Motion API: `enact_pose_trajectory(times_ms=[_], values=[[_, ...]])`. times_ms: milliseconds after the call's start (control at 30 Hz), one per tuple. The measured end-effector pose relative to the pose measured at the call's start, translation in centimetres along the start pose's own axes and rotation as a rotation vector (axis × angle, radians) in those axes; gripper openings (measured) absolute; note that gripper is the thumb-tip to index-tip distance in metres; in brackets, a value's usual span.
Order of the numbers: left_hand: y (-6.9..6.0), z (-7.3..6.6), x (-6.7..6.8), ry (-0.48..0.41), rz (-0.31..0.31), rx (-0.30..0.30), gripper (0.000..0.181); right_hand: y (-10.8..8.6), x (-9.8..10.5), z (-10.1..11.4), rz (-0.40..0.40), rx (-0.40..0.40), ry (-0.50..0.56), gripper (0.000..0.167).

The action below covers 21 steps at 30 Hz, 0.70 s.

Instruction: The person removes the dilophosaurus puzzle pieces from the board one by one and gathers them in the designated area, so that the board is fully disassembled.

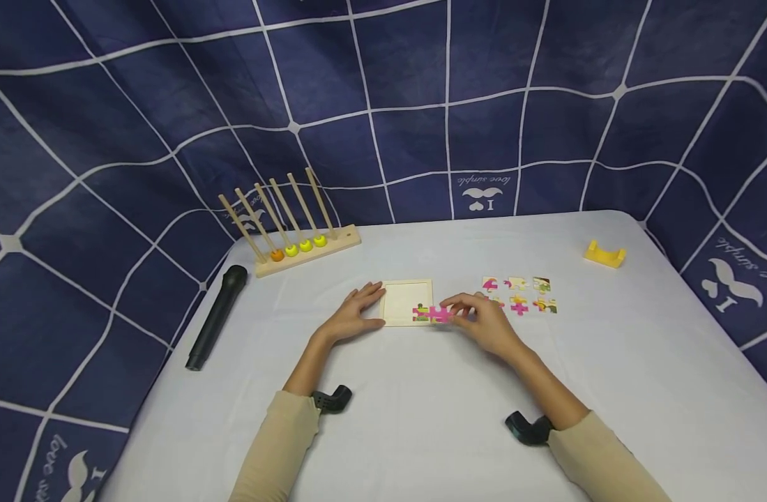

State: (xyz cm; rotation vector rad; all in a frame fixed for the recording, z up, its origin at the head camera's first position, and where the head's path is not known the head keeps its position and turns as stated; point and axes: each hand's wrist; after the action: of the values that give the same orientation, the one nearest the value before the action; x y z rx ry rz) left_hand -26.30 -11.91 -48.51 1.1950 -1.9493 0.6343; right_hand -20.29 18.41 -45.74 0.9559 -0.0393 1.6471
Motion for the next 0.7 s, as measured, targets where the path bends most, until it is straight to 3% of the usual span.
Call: enact_pose_trajectory(times_ms=[167,400,700], values=[[-0.1,0.0,0.1,0.004,-0.002,0.002,0.072,-2.3,3.5,-1.7,0.0,-0.033,-0.1,0.027],[-0.1,0.3,0.0,0.012,-0.01,-0.01,0.073,-5.4,7.7,-3.8,0.007,-0.152,-0.204,0.028],[0.0,0.2,0.0,0.005,-0.006,-0.01,0.072,-6.6,9.0,-4.8,0.092,-0.256,-0.199,0.026]])
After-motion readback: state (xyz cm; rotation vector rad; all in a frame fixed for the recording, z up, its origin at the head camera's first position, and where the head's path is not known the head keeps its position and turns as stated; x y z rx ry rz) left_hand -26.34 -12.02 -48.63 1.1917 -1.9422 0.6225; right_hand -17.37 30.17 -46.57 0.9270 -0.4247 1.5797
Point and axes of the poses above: each hand's wrist, its own y-axis towards the middle knuckle, its own x-axis out of the back of the hand, z = x × y, and after that the axes turned 4 degrees about x, right-handed
